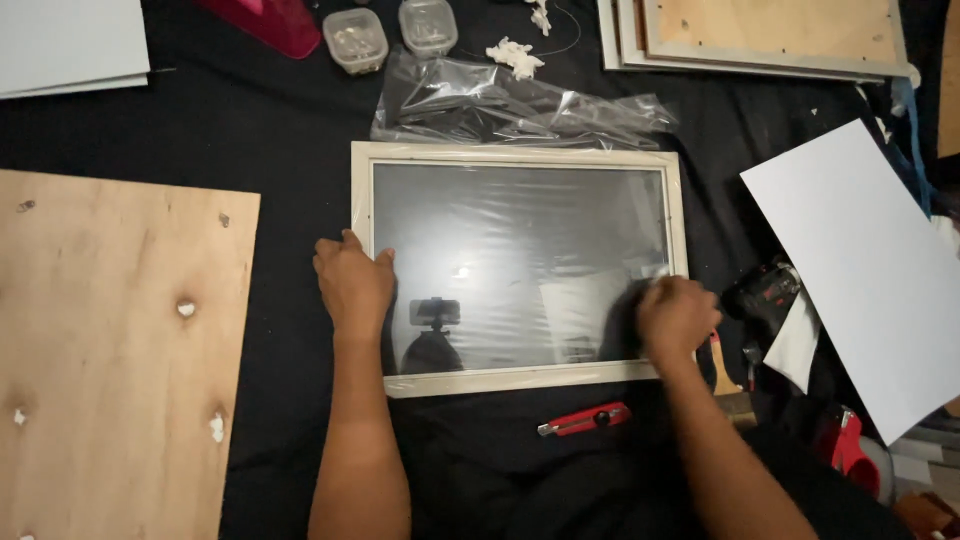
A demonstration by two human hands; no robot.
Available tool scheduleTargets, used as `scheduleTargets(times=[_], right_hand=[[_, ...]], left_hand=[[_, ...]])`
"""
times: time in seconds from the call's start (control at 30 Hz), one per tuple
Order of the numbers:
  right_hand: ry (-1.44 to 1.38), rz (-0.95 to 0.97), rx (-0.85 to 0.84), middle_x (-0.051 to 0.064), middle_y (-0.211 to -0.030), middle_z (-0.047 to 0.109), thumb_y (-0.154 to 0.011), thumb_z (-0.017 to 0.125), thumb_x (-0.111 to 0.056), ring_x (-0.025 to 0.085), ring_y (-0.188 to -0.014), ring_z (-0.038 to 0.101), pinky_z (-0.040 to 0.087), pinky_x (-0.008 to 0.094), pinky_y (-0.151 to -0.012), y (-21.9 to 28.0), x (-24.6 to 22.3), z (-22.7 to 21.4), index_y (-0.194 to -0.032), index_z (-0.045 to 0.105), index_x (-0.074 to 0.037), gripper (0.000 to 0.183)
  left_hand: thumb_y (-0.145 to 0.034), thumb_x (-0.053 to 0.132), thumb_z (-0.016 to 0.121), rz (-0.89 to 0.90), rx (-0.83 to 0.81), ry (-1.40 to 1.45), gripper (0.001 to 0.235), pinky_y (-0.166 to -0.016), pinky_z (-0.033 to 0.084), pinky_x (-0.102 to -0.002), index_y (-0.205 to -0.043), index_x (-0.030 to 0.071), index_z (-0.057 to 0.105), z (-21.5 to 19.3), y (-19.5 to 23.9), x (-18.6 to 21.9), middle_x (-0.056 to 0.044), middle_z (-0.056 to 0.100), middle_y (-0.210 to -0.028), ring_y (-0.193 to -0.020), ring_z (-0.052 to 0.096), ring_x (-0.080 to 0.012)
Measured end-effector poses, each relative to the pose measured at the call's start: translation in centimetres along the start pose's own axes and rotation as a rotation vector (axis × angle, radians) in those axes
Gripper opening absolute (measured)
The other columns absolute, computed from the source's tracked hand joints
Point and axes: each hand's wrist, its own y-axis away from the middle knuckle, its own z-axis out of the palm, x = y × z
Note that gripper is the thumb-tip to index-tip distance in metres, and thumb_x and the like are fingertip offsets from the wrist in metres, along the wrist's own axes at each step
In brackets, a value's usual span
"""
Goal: Cleaning the glass of a picture frame and assembling it with a white sheet and wooden backing.
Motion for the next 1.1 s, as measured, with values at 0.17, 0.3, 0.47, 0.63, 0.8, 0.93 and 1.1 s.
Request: scheduleTargets(times=[0.17, 0.3, 0.47, 0.63, 0.8, 0.93, 1.1], right_hand=[[-0.227, 0.116, -0.068, 0.02, -0.074, 0.067, -0.087, 0.069, -0.019, 0.041, -0.075, 0.067, 0.052, 0.049, -0.059, 2.0, -10.1, -2.1, -0.084, 0.078, -0.006, 0.016], [-0.521, -0.099, -0.601, 0.025, -0.083, 0.07, -0.088, 0.062, -0.008, 0.043, -0.083, 0.074, 0.058, 0.044, -0.061, 6.9, -27.2, -5.8, -0.091, 0.078, 0.002, 0.02], [-0.777, -0.747, 0.008, 0.013, -0.088, 0.059, -0.083, 0.07, -0.016, 0.033, -0.089, 0.058, 0.042, 0.042, -0.069, 11.5, -31.7, -4.8, -0.089, 0.067, -0.009, 0.01], [-0.411, -0.522, -0.33, 0.015, -0.076, 0.069, -0.083, 0.069, -0.009, 0.037, -0.078, 0.07, 0.053, 0.046, -0.062, 2.2, -20.3, -2.5, -0.082, 0.076, -0.004, 0.008], [-0.092, 0.021, 0.078, 0.005, -0.084, 0.065, -0.085, 0.073, -0.033, 0.032, -0.088, 0.064, 0.051, 0.048, -0.07, -6.6, -3.2, 3.4, -0.086, 0.073, -0.02, 0.013], [-0.052, 0.093, 0.086, 0.016, -0.076, 0.068, -0.086, 0.07, -0.021, 0.038, -0.078, 0.066, 0.051, 0.051, -0.063, -6.5, -9.8, 2.7, -0.079, 0.076, -0.008, 0.016], [-0.955, 0.067, -0.535, 0.026, -0.088, 0.066, -0.098, 0.053, 0.005, 0.043, -0.081, 0.073, 0.06, 0.054, -0.065, 1.6, -31.7, 0.5, -0.101, 0.065, 0.011, 0.013]], left_hand=[[-0.096, 0.023, 0.071, -0.004, 0.037, 0.004, 0.054, -0.091, 0.054, -0.048, -0.136, -0.013, 0.061, 0.7, -0.3, -0.4, -0.027, 0.061, -0.115, -0.107, 0.061, -0.0412], [-0.101, 0.022, 0.064, 0.034, 0.069, -0.001, 0.047, -0.089, 0.056, -0.047, -0.134, -0.011, 0.063, 0.6, -0.3, -0.7, -0.026, 0.063, -0.112, -0.103, 0.063, -0.0401], [-0.102, 0.026, 0.063, 0.011, 0.032, 0.057, 0.046, -0.09, 0.056, -0.048, -0.134, -0.006, 0.066, 2.0, -1.9, -3.1, -0.024, 0.065, -0.111, -0.105, 0.065, -0.0411], [-0.1, 0.026, 0.066, 0.006, 0.037, 0.056, 0.048, -0.089, 0.056, -0.046, -0.135, -0.006, 0.066, 1.0, -0.7, -2.1, -0.023, 0.065, -0.111, -0.105, 0.066, -0.038], [-0.095, 0.033, 0.069, 0.035, 0.076, -0.03, 0.056, -0.083, 0.057, -0.049, -0.133, -0.008, 0.066, 2.2, -0.9, -2.1, -0.026, 0.064, -0.109, -0.099, 0.066, -0.0418], [-0.094, 0.034, 0.07, 0.092, 0.14, -0.078, 0.056, -0.08, 0.057, -0.053, -0.13, -0.01, 0.068, 3.7, -1.6, -2.9, -0.028, 0.064, -0.105, -0.095, 0.066, -0.0449], [-0.105, 0.039, 0.062, 0.171, 0.237, -0.155, 0.05, -0.078, 0.056, -0.05, -0.121, -0.006, 0.075, 6.0, -2.9, -5.8, -0.025, 0.066, -0.096, -0.088, 0.068, -0.0454]])
